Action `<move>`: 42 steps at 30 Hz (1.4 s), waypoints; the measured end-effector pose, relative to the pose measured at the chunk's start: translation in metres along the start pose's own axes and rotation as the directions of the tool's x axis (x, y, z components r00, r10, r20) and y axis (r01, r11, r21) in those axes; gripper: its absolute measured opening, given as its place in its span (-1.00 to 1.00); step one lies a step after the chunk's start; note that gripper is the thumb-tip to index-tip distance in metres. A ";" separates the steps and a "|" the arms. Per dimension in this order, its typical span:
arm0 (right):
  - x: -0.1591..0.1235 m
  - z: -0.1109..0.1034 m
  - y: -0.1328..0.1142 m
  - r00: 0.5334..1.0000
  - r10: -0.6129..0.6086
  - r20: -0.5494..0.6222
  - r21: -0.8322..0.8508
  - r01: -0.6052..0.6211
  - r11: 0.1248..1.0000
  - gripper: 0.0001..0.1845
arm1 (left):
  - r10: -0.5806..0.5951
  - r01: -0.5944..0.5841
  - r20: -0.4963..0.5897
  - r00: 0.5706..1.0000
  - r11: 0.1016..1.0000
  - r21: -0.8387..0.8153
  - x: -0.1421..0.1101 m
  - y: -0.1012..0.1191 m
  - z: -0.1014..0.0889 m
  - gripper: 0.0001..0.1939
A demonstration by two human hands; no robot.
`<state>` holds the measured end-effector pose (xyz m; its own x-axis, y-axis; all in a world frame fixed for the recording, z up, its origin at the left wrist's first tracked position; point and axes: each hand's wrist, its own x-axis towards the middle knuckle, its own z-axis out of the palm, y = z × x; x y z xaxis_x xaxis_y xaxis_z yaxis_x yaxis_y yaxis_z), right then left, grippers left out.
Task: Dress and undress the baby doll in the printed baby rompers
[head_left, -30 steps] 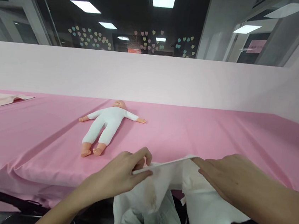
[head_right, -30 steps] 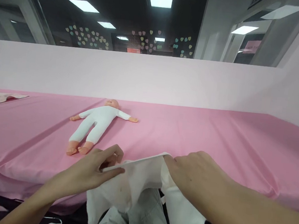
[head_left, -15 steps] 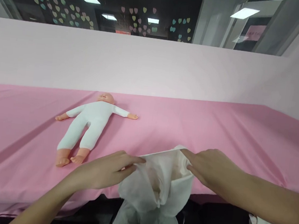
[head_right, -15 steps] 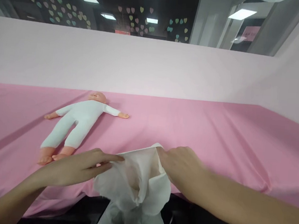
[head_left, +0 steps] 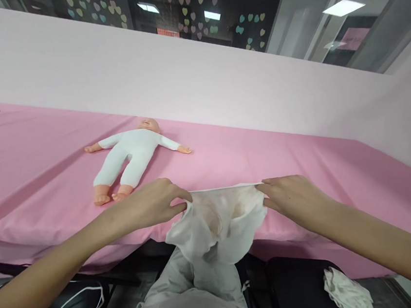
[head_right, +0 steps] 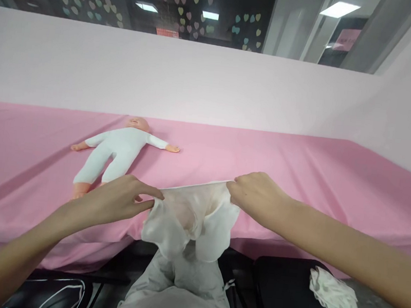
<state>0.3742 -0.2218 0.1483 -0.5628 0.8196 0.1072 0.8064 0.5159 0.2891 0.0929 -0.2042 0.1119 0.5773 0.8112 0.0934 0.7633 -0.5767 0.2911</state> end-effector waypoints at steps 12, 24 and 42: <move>-0.066 -0.054 -0.048 0.915 -0.100 -0.391 -0.243 0.002 0.970 -0.42 | 0.225 -0.186 -0.600 0.768 0.974 0.128 -0.057 0.062 -0.011 -0.64; -0.002 0.053 -0.091 0.685 0.615 -0.391 0.739 -0.165 0.653 -0.70 | -0.357 -0.039 -0.425 0.832 0.727 -0.686 -0.007 0.049 0.069 -0.73; -0.081 0.080 -0.138 0.714 0.684 -0.150 0.988 0.078 0.135 -0.91 | -0.186 -0.130 -0.201 0.962 0.339 -0.932 -0.060 0.083 0.167 -0.19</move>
<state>0.3229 -0.3390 0.0242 0.1225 0.9005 0.4173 0.2446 0.3801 -0.8920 0.1701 -0.3172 -0.0281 0.3551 0.9067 0.2276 -0.0865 -0.2105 0.9737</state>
